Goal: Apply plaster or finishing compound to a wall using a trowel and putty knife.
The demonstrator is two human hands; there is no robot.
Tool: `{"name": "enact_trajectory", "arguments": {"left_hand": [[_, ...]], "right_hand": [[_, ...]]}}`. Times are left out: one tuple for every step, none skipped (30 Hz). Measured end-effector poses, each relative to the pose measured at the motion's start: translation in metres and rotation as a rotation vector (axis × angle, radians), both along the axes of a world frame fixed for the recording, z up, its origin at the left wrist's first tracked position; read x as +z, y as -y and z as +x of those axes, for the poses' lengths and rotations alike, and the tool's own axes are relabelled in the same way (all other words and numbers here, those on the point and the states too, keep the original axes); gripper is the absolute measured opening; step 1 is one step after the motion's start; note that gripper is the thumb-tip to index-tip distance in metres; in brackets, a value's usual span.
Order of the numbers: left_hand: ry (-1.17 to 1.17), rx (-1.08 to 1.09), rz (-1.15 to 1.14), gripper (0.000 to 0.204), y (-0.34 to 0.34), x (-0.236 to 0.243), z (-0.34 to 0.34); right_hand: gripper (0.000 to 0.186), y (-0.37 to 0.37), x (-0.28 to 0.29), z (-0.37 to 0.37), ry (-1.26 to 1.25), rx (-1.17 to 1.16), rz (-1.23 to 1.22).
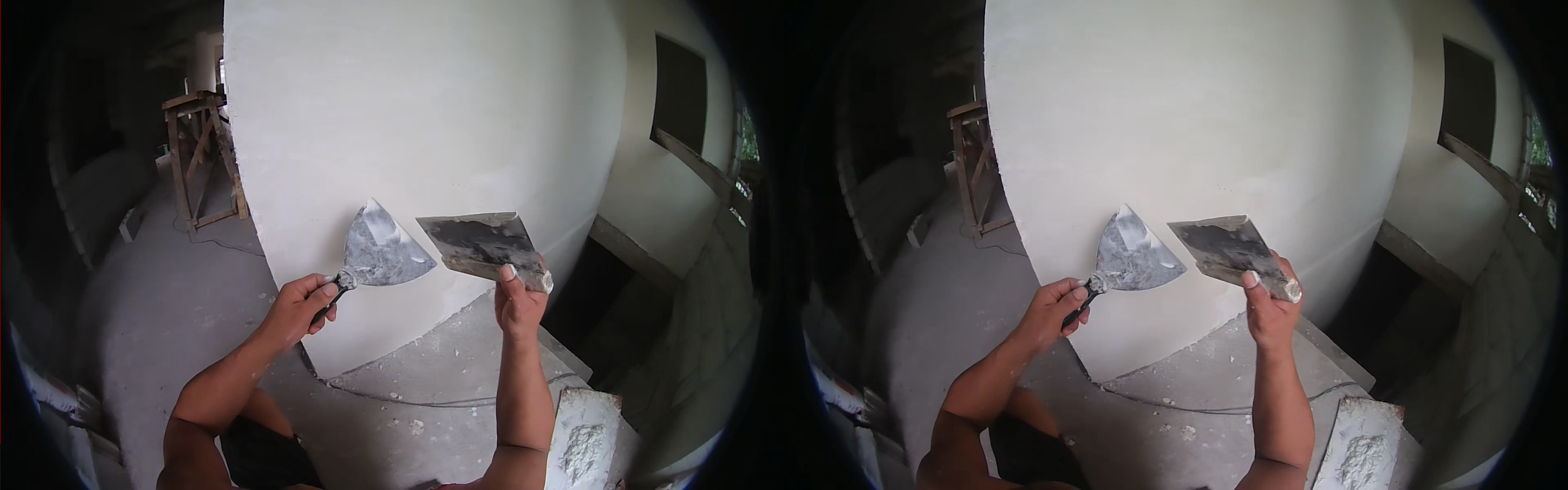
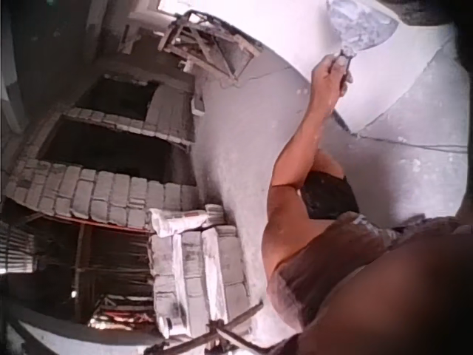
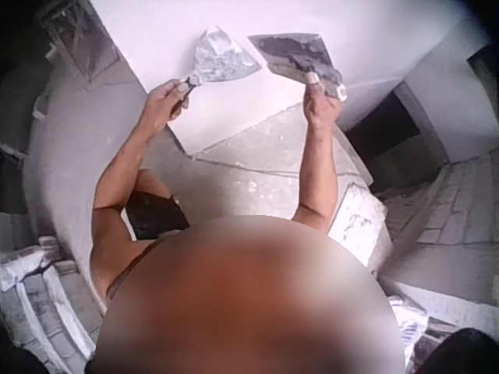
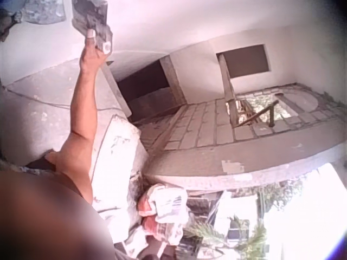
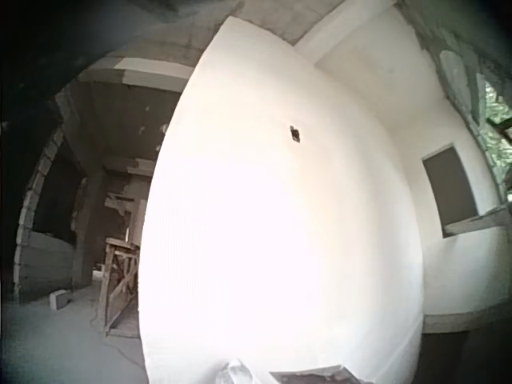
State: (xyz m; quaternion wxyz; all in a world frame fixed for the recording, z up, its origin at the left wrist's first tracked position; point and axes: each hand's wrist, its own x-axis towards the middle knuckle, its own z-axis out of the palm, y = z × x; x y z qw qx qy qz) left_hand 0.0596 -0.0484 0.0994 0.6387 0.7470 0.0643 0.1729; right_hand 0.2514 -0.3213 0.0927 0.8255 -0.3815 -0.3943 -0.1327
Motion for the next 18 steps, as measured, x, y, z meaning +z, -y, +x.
{"name": "enact_trajectory", "arguments": {"left_hand": [[0.003,-0.021,-0.006,0.026,0.006,0.008,0.008],[0.011,-0.058,-0.007,0.026,0.011,0.016,0.014],[0.017,-0.091,-0.007,0.027,0.014,0.02,0.018],[0.024,-0.124,-0.02,0.027,0.014,0.022,0.022],[0.024,-0.132,-0.024,0.027,0.013,0.026,0.024],[0.014,-0.168,-0.051,0.027,0.014,0.03,0.025],[0.002,-0.201,-0.077,0.027,0.015,0.034,0.023],[-0.005,-0.2,-0.078,0.027,0.015,0.037,0.02],[0.021,-0.21,-0.082,0.026,0.015,0.038,0.017],[0.046,-0.219,-0.085,0.026,0.015,0.039,0.014],[0.034,-0.229,-0.086,0.026,0.014,0.039,0.011],[0.073,-0.193,-0.084,0.026,0.012,0.039,0.005],[0.112,-0.158,-0.081,0.025,0.01,0.039,0.0],[0.13,-0.17,-0.144,0.025,0.01,0.037,-0.004],[0.126,-0.171,-0.139,0.025,0.01,0.035,-0.005],[0.259,-0.084,0.001,0.028,0.011,0.032,-0.002],[0.391,0.002,0.14,0.032,0.012,0.029,0.0],[0.39,-0.004,0.145,0.032,0.014,0.025,0.002]], "right_hand": [[0.023,0.001,0.002,-0.005,0.045,-0.063,-0.019],[0.023,-0.002,0.008,-0.012,0.195,-0.136,-0.044],[0.025,-0.003,0.013,-0.018,0.341,-0.205,-0.07],[0.033,-0.001,0.016,-0.022,0.436,-0.233,-0.154],[0.045,-0.002,0.013,-0.015,0.562,-0.254,-0.186],[0.04,-0.001,0.012,-0.015,0.614,-0.303,-0.245],[0.036,-0.001,0.011,-0.014,0.664,-0.35,-0.304],[0.036,-0.003,0.01,-0.011,0.658,-0.348,-0.305],[0.046,-0.004,0.006,-0.006,0.681,-0.431,-0.34],[0.056,-0.004,0.003,-0.002,0.703,-0.513,-0.375],[0.056,-0.003,-0.002,0.003,0.69,-0.521,-0.382],[0.054,-0.002,-0.006,0.009,0.642,-0.554,-0.44],[0.052,0.0,-0.01,0.014,0.594,-0.586,-0.499],[0.04,0.002,-0.013,0.02,0.634,-0.598,-0.528],[0.04,-0.001,-0.021,0.023,0.63,-0.6,-0.524],[0.032,-0.001,-0.033,0.024,0.269,-0.456,-0.571],[0.024,-0.003,-0.041,0.026,-0.09,-0.306,-0.6],[0.021,-0.006,-0.041,0.028,-0.156,-0.181,-0.454]]}}
